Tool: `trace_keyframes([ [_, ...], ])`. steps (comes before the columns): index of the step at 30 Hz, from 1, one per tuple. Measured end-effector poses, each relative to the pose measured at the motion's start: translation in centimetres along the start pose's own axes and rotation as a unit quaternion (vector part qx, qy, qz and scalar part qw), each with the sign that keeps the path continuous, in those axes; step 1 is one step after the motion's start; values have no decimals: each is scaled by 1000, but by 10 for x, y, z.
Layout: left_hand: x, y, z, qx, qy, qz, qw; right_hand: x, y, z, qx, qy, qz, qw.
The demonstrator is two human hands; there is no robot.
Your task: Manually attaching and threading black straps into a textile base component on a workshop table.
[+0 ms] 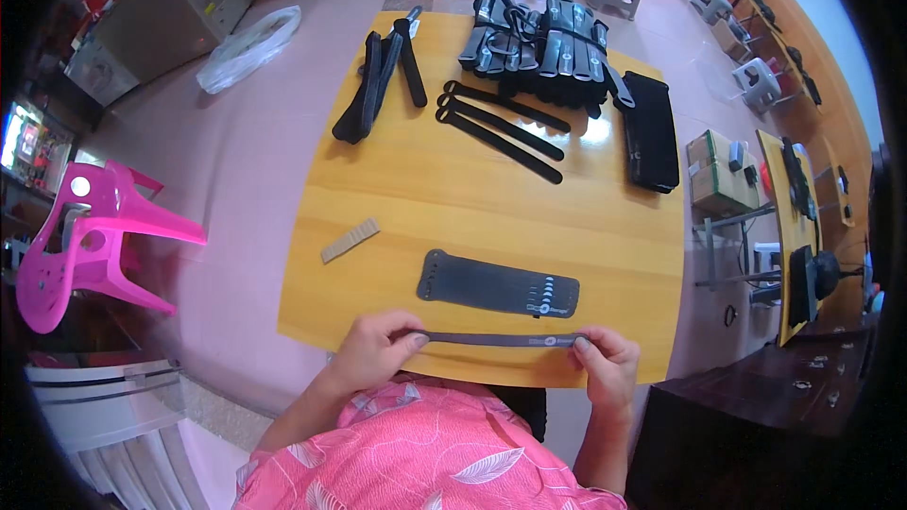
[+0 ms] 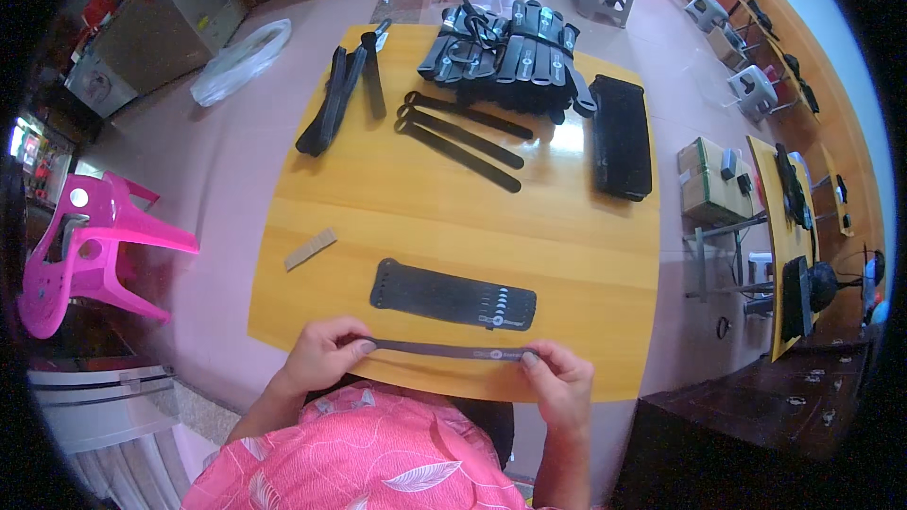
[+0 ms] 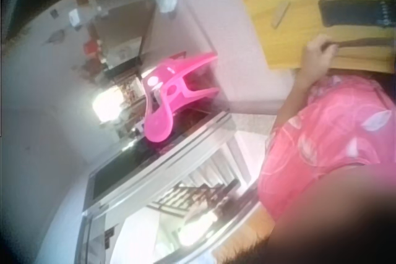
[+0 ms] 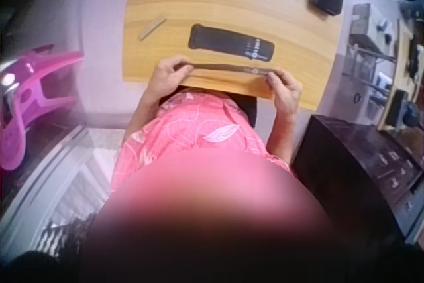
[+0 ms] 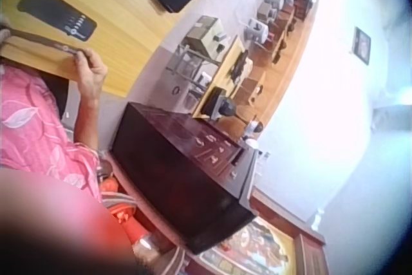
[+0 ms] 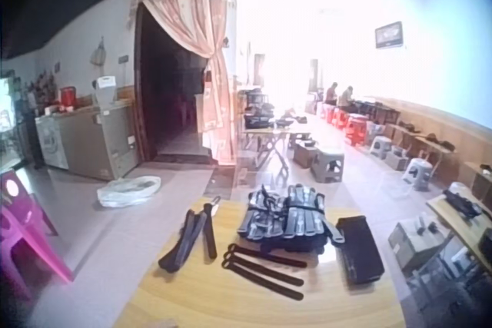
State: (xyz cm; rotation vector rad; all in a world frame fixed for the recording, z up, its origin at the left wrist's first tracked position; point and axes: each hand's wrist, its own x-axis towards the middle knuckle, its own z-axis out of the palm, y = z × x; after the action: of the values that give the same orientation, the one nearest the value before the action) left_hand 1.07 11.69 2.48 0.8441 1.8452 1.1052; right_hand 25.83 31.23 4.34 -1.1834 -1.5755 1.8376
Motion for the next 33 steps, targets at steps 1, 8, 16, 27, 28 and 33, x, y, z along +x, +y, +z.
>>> trace_keyframes([
  [1,1,-2,-1,1,2,-1,1000,3,1,3,0,14,3,1000],
  [8,18,-1,-3,-307,43,-101,945,16,17,5,-78,43,-17,996],
  [16,32,-13,13,-55,152,-22,987,29,13,3,-187,39,-3,982],
  [27,41,-10,22,1,220,-21,975,45,12,2,-214,58,41,974],
  [28,41,-11,22,0,217,-22,976,45,9,4,-220,59,47,973],
  [33,42,-10,20,28,215,-17,976,47,7,0,-273,58,66,958],
])
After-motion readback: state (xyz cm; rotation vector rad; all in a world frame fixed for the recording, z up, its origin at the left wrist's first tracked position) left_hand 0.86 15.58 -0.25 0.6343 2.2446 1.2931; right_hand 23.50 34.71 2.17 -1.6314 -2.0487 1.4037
